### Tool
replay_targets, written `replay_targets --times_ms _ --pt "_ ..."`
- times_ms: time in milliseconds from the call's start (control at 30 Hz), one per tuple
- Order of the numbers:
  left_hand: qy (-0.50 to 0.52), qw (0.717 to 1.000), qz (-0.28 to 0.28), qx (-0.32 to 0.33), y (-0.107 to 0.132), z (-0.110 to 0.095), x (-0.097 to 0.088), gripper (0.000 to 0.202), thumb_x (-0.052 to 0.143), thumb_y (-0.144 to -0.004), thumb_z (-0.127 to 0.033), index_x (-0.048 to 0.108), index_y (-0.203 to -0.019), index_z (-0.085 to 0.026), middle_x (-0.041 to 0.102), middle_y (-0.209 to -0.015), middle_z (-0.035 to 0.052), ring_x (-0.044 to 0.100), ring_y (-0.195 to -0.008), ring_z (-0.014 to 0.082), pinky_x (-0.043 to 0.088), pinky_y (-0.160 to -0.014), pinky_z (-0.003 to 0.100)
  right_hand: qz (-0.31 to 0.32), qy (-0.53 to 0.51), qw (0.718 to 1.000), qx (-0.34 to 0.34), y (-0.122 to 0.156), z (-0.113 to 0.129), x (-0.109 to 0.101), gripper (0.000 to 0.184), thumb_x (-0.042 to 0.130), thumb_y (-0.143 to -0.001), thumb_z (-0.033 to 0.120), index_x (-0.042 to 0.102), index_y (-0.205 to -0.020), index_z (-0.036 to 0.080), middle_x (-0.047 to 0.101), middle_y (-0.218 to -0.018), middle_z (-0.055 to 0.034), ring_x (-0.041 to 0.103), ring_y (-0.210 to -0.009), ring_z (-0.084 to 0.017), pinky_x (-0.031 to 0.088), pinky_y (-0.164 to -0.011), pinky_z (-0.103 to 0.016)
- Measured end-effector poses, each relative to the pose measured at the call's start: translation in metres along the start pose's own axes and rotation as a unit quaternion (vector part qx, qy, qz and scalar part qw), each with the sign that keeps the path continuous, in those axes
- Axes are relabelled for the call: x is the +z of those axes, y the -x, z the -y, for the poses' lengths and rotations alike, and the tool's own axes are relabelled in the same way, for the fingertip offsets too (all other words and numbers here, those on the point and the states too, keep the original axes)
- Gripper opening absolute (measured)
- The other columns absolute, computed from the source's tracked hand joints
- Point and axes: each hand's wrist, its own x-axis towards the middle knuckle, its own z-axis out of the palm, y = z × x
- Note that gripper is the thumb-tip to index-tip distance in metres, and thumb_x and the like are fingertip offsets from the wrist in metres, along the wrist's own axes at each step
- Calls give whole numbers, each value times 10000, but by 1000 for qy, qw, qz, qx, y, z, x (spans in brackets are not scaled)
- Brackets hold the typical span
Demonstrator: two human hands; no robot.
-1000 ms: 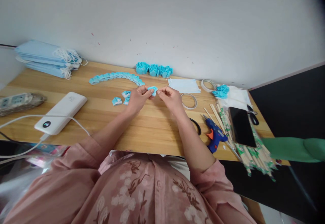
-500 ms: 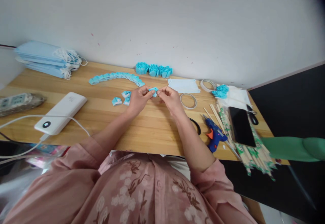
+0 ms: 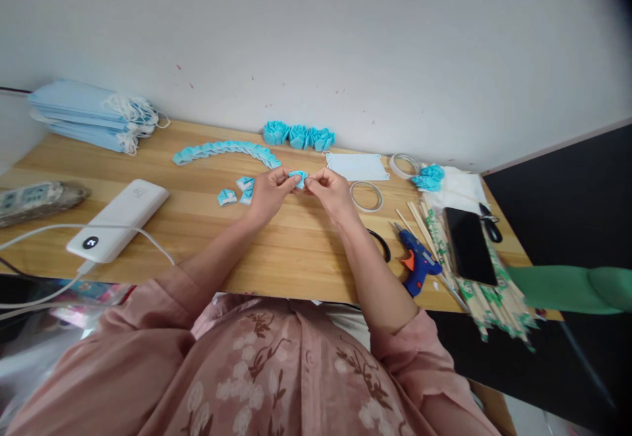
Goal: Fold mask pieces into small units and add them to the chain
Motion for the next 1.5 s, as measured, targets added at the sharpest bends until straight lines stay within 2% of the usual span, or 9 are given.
replay_targets --times_ms 433,567,867,1133,1300,1500 --pt "8 1000 14 -4 1 -5 2 336 795 -668 -446 706 -803 -152 718 -729 16 646 -660 139 523 -665 269 -24 42 998 -33 1 1 1 148 662 -730 328 585 -677 213 606 -647 34 543 -617 -121 471 -643 -278" --pt "10 1000 17 -5 1 -4 2 292 782 -683 -413 693 -778 -151 719 -729 15 647 -659 137 522 -657 262 -20 53 998 -37 2 3 1 136 653 -735 308 579 -672 214 604 -642 35 548 -619 -121 463 -638 -274" --pt "12 999 -26 -14 -1 -9 0 192 707 -738 -344 658 -743 -159 661 -649 -13 612 -621 113 500 -637 245 0 -28 999 -31 3 12 -2 214 624 -810 421 652 -819 209 673 -759 11 587 -678 -116 488 -699 -276" --pt "27 999 -38 -7 -1 -7 1 247 731 -728 -389 626 -727 -166 652 -667 -15 609 -630 110 503 -657 252 39 50 997 -54 9 19 3 193 668 -779 403 637 -791 213 657 -759 14 569 -698 -121 443 -667 -262" --pt "26 999 -27 -6 0 -6 2 268 743 -725 -408 634 -748 -165 654 -680 -14 606 -640 110 505 -662 251 31 81 994 -72 10 19 4 158 640 -786 364 618 -760 209 627 -699 22 524 -638 -116 408 -623 -261" --pt "21 999 -29 -12 1 -8 2 253 723 -745 -399 636 -755 -162 653 -686 -10 614 -642 112 506 -675 252 22 71 995 -73 7 13 3 161 636 -800 355 613 -755 203 606 -689 29 516 -633 -112 388 -617 -260"
